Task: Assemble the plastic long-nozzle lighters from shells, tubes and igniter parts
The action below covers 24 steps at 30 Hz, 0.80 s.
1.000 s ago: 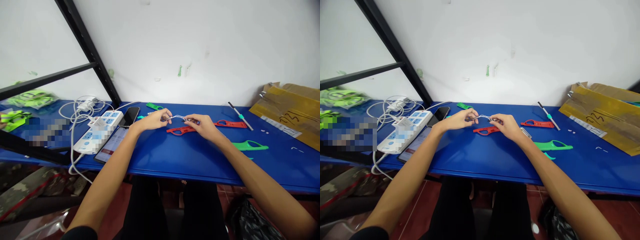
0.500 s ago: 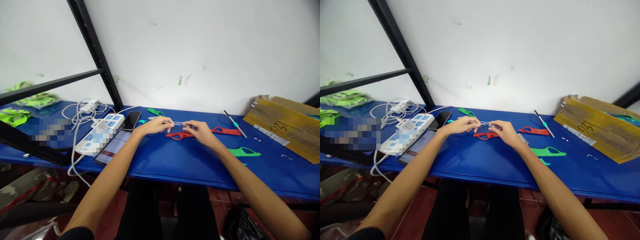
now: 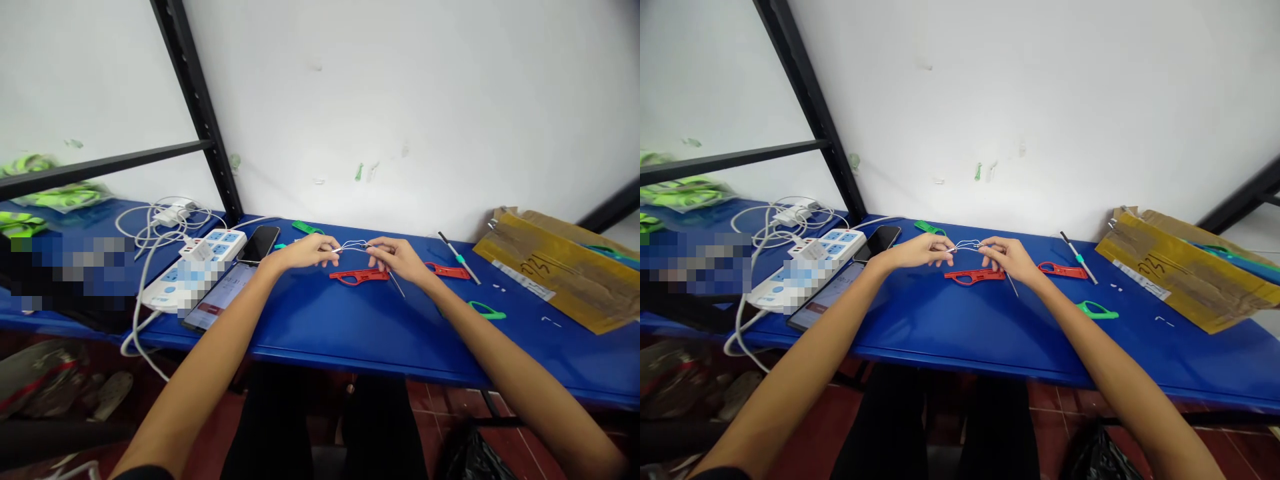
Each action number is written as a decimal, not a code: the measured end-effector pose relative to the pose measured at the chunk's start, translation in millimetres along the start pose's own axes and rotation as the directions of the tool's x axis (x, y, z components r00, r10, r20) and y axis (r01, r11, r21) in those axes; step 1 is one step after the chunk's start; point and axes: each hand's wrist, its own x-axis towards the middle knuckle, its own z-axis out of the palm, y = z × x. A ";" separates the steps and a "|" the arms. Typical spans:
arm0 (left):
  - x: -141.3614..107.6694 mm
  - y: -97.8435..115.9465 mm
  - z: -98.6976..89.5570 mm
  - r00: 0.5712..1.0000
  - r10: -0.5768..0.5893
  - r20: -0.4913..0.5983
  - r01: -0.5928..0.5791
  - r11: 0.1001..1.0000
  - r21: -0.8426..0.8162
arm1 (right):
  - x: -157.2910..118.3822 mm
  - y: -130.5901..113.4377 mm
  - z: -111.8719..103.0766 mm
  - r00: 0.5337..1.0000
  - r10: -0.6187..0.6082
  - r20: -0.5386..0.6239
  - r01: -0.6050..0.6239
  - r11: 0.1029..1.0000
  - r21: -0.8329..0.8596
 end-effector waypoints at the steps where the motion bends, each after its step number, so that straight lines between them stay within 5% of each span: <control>1: -0.2 1.0 -0.1 1.000 -0.014 0.004 0.014 1.000 0.008 | -0.6 0.6 -0.5 1.000 0.013 -0.007 -0.013 1.000 -0.021; 5: -2.4 6.2 0.5 0.999 -0.043 0.027 0.043 0.999 0.022 | -12.5 3.4 8.7 0.999 0.021 -0.049 -0.022 0.999 -0.026; 12: -9.3 10.3 -6.7 0.999 0.000 0.047 -0.003 0.998 0.069 | -20.7 2.1 21.0 0.998 0.040 0.057 -0.048 0.987 0.155; 19: -9.2 1.3 -8.6 0.996 -0.076 0.052 0.070 0.992 0.102 | -18.9 6.8 13.9 0.992 -0.084 0.094 0.100 0.977 -0.191; 24: -11.8 5.2 -6.2 0.988 -0.152 0.035 0.141 0.965 0.219 | -17.9 10.7 19.4 0.976 -0.122 0.182 0.167 0.952 -0.257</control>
